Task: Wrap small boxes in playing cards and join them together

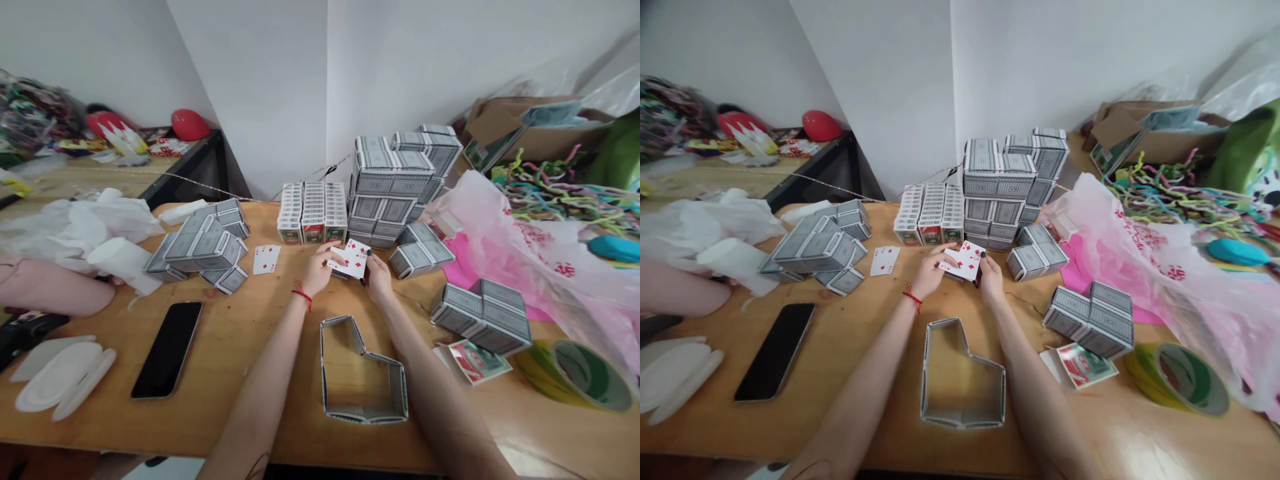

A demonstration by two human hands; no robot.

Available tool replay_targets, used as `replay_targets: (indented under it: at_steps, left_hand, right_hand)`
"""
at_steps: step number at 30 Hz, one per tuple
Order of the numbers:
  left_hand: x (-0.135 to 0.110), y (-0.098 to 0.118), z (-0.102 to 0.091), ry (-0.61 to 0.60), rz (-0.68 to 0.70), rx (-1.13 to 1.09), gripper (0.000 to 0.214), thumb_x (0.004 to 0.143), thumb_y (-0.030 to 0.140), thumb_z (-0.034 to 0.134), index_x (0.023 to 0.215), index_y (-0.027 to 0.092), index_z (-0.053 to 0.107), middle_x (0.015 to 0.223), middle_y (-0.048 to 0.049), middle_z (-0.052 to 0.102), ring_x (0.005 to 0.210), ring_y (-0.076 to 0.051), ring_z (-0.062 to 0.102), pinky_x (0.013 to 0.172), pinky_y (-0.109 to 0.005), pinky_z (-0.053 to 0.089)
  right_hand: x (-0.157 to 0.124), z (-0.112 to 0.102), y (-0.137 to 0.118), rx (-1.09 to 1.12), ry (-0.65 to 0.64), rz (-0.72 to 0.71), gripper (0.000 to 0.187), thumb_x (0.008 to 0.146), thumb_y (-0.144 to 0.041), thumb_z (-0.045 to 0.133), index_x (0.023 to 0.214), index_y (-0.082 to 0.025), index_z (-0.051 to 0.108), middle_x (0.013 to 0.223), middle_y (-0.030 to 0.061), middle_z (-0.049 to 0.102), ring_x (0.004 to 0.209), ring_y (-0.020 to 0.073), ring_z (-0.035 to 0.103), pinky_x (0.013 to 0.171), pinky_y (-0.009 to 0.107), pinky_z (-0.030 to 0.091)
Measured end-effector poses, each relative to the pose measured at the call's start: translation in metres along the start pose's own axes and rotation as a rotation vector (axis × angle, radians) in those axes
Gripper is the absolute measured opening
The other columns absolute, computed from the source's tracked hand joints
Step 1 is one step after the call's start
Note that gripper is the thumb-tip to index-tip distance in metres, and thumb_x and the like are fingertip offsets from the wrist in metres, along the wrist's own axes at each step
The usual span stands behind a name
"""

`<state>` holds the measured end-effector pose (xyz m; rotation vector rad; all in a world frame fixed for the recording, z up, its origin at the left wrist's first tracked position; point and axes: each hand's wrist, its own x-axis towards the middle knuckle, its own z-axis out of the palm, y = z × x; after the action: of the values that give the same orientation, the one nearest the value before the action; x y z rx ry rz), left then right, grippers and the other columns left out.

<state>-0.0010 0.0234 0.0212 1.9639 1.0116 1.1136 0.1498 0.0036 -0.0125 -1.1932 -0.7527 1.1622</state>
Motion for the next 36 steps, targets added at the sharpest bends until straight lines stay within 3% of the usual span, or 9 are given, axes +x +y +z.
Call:
replay_targets:
  at_steps: [4,10,14,16,22,26,29,33,36]
  left_hand:
    - [-0.007,-0.008,0.002,0.012,-0.024,-0.053,0.036,0.067,-0.001,0.035,0.071,0.017,0.066,0.112,-0.0046,0.057,0.106,-0.014,0.052,0.092,-0.032,0.041]
    - [-0.01,-0.011,-0.007,-0.084,-0.048,-0.288,0.049,0.058,0.001,0.035,0.092,0.018,0.065,0.121,-0.0051,0.052,0.112,-0.018,0.048,0.093,-0.033,0.04]
    - [-0.009,-0.006,-0.013,-0.133,-0.138,-0.683,0.066,0.059,0.007,0.04,0.124,0.019,0.043,0.126,-0.0075,0.048,0.11,-0.023,0.048,0.083,-0.033,0.045]
    - [-0.009,-0.006,-0.015,-0.137,-0.209,-0.715,0.067,0.062,0.01,0.045,0.128,0.02,0.036,0.12,-0.0081,0.052,0.102,-0.022,0.053,0.075,-0.029,0.047]
    - [-0.005,-0.017,-0.008,-0.012,-0.34,-0.49,0.043,0.064,0.017,0.06,0.106,0.014,0.056,0.094,-0.0066,0.061,0.077,-0.014,0.057,0.064,-0.023,0.046]
    - [-0.003,-0.019,-0.005,0.142,-0.325,-0.55,0.056,0.065,0.016,0.061,0.118,0.017,0.044,0.08,-0.0026,0.062,0.066,-0.011,0.056,0.059,-0.021,0.045]
    - [-0.005,-0.014,-0.004,0.134,-0.336,-0.567,0.06,0.064,0.016,0.062,0.12,0.018,0.04,0.09,-0.0044,0.062,0.071,-0.012,0.057,0.062,-0.023,0.047]
    - [-0.01,-0.009,0.0,0.055,-0.42,-0.425,0.035,0.062,0.019,0.064,0.095,0.012,0.056,0.092,-0.0082,0.063,0.077,-0.016,0.058,0.067,-0.027,0.047]
    - [-0.01,-0.009,0.002,0.088,-0.432,-0.45,0.031,0.064,0.024,0.063,0.092,0.012,0.057,0.092,-0.0084,0.064,0.078,-0.016,0.059,0.068,-0.028,0.048]
  right_hand:
    - [-0.006,0.003,-0.004,-0.048,-0.011,-0.012,0.034,0.071,-0.053,0.049,0.063,-0.02,0.049,0.04,-0.0067,0.04,0.033,0.0084,0.032,0.032,0.022,0.024]
    - [-0.015,0.008,-0.013,-0.092,-0.213,-0.051,0.037,0.067,-0.046,0.06,0.09,-0.017,0.056,0.068,0.0007,0.063,0.046,0.0096,0.048,0.04,0.021,0.034]
    - [-0.016,0.008,-0.011,-0.079,-0.267,-0.024,0.036,0.064,-0.044,0.064,0.085,-0.016,0.057,0.072,0.0031,0.065,0.059,0.0143,0.057,0.054,0.025,0.043]
    - [-0.015,0.007,-0.01,-0.097,-0.284,-0.004,0.036,0.063,-0.045,0.065,0.084,-0.017,0.058,0.072,0.0033,0.066,0.061,0.0158,0.058,0.055,0.026,0.044]
    - [-0.016,0.007,-0.012,-0.212,-0.282,-0.079,0.031,0.065,-0.045,0.062,0.076,-0.016,0.058,0.069,0.002,0.062,0.057,0.0126,0.053,0.051,0.023,0.039]
    - [-0.016,0.008,-0.012,-0.249,-0.259,-0.133,0.03,0.062,-0.043,0.065,0.07,-0.017,0.054,0.059,-0.0016,0.057,0.049,0.0092,0.046,0.046,0.022,0.035]
    - [-0.015,0.008,-0.011,-0.212,-0.195,-0.113,0.03,0.064,-0.045,0.064,0.068,-0.017,0.054,0.053,-0.0032,0.053,0.044,0.0084,0.043,0.044,0.022,0.034]
    - [-0.013,0.007,-0.009,-0.14,-0.127,-0.094,0.03,0.065,-0.046,0.062,0.073,-0.018,0.056,0.06,-0.0004,0.058,0.05,0.0106,0.049,0.047,0.023,0.038]
    - [-0.012,0.007,-0.007,-0.136,-0.118,-0.102,0.029,0.065,-0.046,0.062,0.074,-0.018,0.057,0.064,0.0005,0.06,0.052,0.011,0.05,0.049,0.023,0.039]
